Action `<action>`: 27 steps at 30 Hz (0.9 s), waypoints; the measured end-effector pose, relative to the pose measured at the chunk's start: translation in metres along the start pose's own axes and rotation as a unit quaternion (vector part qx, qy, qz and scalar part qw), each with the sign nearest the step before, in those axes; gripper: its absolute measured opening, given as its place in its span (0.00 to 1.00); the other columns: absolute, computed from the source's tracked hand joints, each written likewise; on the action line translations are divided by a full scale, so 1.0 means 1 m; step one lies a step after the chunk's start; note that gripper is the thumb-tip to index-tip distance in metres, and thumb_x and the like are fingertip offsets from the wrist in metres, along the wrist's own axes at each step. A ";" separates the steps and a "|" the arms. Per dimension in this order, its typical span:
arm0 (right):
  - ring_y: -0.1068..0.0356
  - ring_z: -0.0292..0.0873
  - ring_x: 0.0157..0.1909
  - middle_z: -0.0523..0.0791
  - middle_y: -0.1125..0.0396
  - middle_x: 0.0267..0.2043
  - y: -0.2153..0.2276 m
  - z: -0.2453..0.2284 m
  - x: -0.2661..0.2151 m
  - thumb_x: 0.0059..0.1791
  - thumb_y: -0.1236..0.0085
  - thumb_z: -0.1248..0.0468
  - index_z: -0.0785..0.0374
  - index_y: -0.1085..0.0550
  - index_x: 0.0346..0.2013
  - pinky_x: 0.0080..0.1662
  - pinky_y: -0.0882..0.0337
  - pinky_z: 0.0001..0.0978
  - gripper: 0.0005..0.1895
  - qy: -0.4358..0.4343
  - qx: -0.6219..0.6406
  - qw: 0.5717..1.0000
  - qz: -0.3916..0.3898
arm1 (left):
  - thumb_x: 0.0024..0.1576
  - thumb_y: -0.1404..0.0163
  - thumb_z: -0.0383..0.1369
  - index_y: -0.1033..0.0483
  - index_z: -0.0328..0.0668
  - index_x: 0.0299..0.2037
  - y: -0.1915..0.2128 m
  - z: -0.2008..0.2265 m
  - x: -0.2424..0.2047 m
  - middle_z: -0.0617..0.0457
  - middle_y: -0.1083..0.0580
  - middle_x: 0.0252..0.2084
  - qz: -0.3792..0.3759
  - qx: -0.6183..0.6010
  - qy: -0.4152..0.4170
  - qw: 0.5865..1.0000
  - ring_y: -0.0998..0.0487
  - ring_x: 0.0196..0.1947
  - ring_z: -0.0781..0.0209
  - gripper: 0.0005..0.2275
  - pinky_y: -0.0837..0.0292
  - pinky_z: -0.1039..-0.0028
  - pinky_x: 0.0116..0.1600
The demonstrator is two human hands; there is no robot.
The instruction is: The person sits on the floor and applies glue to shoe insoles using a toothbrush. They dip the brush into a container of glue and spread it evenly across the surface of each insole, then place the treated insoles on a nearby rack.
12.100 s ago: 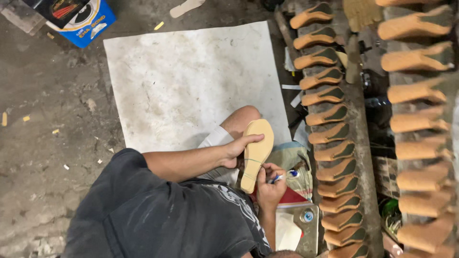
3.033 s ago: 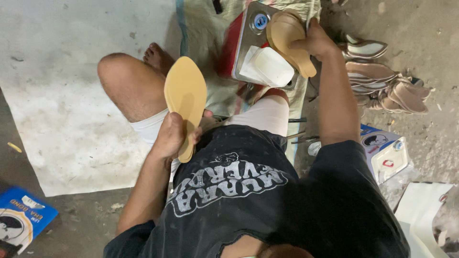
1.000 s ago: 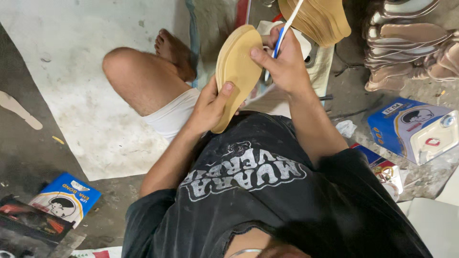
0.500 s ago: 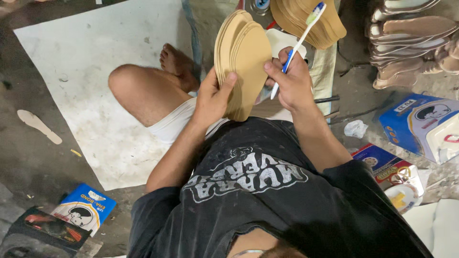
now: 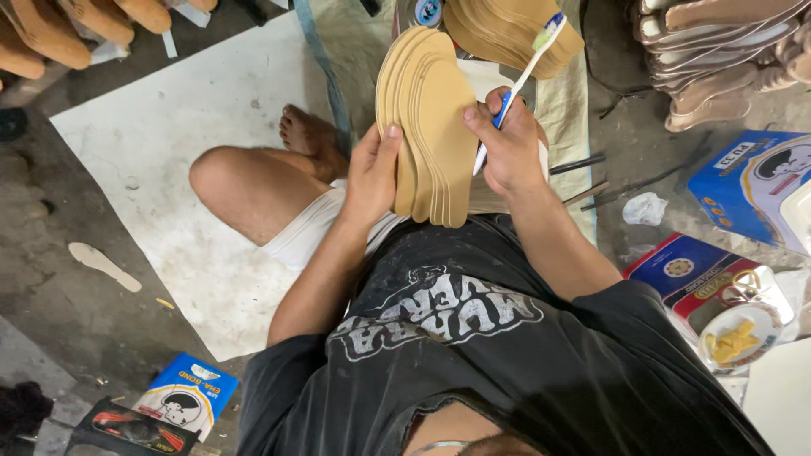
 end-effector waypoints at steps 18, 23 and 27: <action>0.35 0.34 0.42 0.41 0.37 0.39 0.012 -0.014 0.003 0.54 0.39 0.72 0.58 0.38 0.40 0.47 0.31 0.27 0.15 0.020 0.025 0.997 0.067 | 0.63 0.43 0.25 0.30 0.32 0.59 -0.022 0.014 0.012 0.52 0.23 0.51 -0.036 0.085 -0.054 0.994 0.24 0.49 0.68 0.16 0.26 0.75 0.55; 0.38 0.34 0.38 0.39 0.40 0.36 0.021 -0.011 0.002 0.55 0.37 0.73 0.58 0.38 0.41 0.43 0.34 0.26 0.16 0.042 -0.035 0.995 0.079 | 0.58 0.37 0.23 0.32 0.32 0.58 -0.022 0.029 0.012 0.51 0.23 0.51 0.022 0.091 -0.138 0.986 0.23 0.49 0.64 0.21 0.25 0.73 0.56; 0.37 0.34 0.40 0.39 0.41 0.38 0.037 -0.018 0.001 0.54 0.38 0.74 0.59 0.38 0.41 0.45 0.33 0.26 0.15 0.063 -0.040 0.992 0.106 | 0.61 0.42 0.30 0.31 0.34 0.59 0.010 0.023 0.024 0.51 0.23 0.54 0.126 0.022 -0.123 0.984 0.24 0.52 0.64 0.18 0.27 0.73 0.58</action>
Point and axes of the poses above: each hand's wrist, its own x-axis towards the middle knuckle, its own y-axis out of the back of the hand, z = x × y, the point moved 9 cm from there along x, towards the middle knuckle
